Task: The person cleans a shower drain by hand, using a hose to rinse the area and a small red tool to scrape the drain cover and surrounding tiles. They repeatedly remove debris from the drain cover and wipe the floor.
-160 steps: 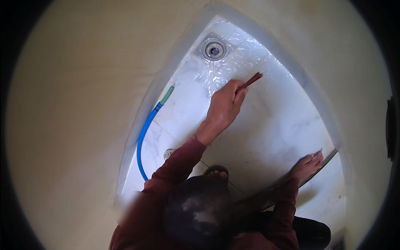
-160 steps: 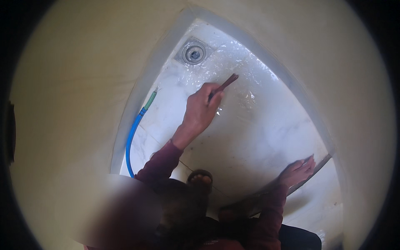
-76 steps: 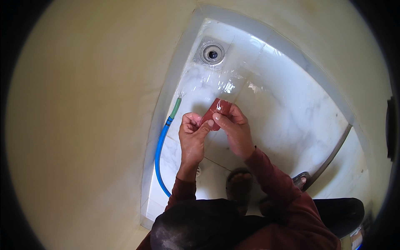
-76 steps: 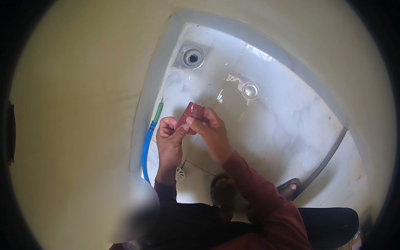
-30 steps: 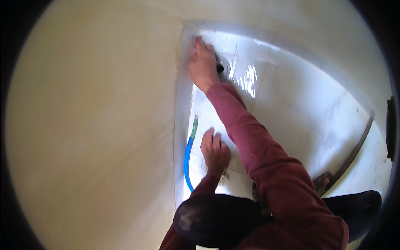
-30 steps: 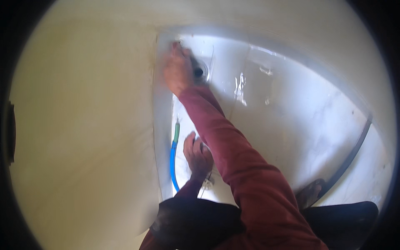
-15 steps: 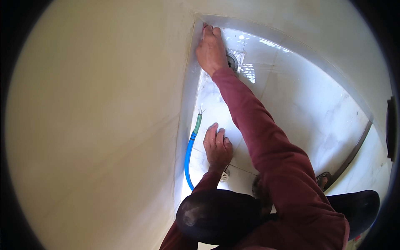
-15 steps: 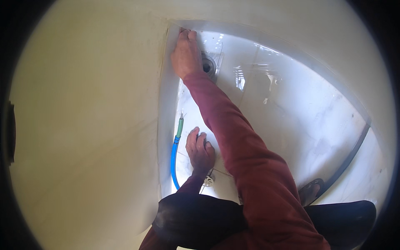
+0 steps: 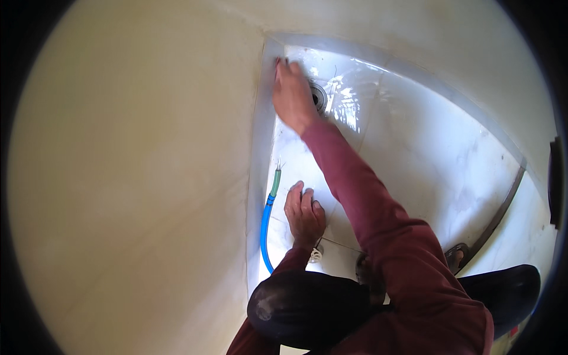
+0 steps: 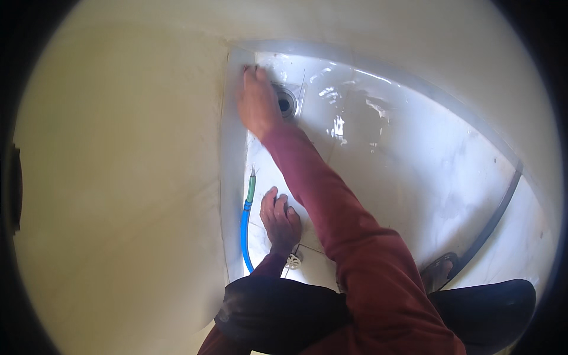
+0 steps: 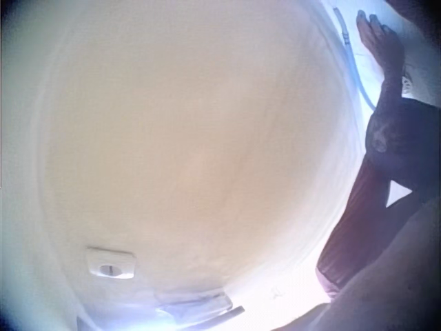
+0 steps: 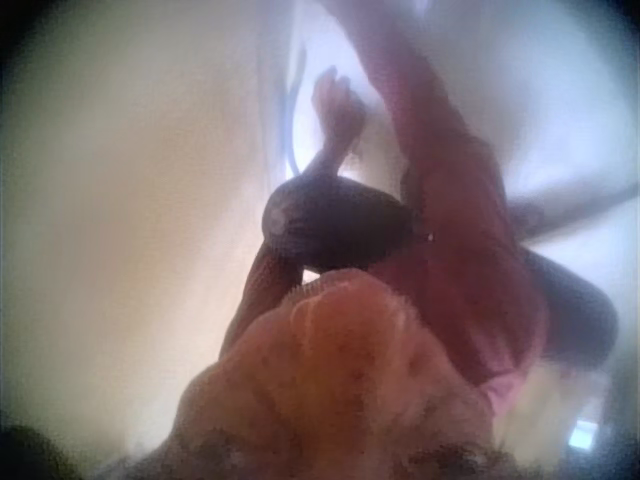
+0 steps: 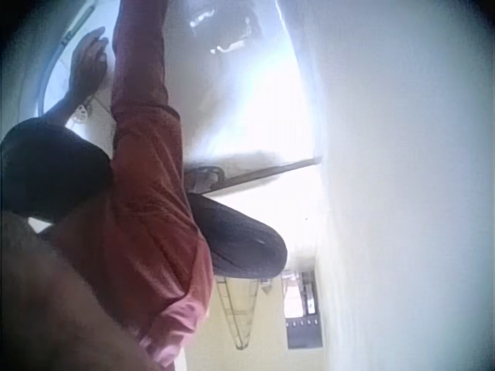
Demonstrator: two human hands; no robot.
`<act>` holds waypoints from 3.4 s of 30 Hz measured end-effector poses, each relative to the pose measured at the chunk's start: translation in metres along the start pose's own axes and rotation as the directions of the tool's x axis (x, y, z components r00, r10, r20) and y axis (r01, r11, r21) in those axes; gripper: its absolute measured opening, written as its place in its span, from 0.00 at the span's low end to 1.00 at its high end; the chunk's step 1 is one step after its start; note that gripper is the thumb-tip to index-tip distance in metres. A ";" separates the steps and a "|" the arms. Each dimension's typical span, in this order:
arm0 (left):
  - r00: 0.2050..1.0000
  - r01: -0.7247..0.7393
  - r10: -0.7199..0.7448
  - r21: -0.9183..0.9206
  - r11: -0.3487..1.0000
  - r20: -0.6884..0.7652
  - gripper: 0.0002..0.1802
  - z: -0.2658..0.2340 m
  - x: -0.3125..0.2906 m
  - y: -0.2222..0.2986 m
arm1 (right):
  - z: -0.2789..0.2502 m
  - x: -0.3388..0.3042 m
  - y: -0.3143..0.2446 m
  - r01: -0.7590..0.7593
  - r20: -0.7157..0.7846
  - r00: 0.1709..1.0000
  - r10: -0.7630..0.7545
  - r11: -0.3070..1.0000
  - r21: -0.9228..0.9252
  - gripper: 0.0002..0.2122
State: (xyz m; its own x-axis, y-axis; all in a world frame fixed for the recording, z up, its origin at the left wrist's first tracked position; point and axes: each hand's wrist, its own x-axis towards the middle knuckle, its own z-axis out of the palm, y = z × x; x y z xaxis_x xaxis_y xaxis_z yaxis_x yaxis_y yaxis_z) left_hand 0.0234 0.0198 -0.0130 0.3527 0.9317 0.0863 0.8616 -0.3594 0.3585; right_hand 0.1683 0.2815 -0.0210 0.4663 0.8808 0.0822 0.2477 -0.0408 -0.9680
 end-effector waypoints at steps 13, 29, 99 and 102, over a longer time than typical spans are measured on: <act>1.000 -0.006 0.008 -0.071 0.997 0.016 0.25 0.000 0.016 -0.011 | -0.011 -0.077 0.011 0.351 0.328 0.924 -0.196 0.775 -0.525 0.15; 0.982 0.189 -0.189 0.041 0.981 0.006 0.44 0.018 0.009 -0.027 | -0.047 -0.089 0.015 0.713 0.659 0.681 -0.320 0.493 -0.498 0.16; 0.962 0.274 -0.274 -0.060 0.960 0.008 0.41 0.016 -0.003 -0.025 | -0.083 0.021 0.024 0.904 0.900 0.423 -0.108 0.114 -0.412 0.12; 0.962 0.273 -0.273 -0.064 0.960 0.010 0.41 0.013 -0.002 -0.029 | -0.075 0.011 0.015 0.820 0.828 0.558 0.062 0.116 -0.561 0.13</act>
State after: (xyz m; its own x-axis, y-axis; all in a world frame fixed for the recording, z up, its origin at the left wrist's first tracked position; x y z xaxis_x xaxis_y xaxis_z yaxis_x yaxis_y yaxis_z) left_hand 0.0027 0.0278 -0.0360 0.1076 0.9939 -0.0240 0.8998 -0.0871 0.4275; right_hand 0.2408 0.2551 -0.0171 -0.4273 0.8792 -0.2107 0.8874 0.4525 0.0884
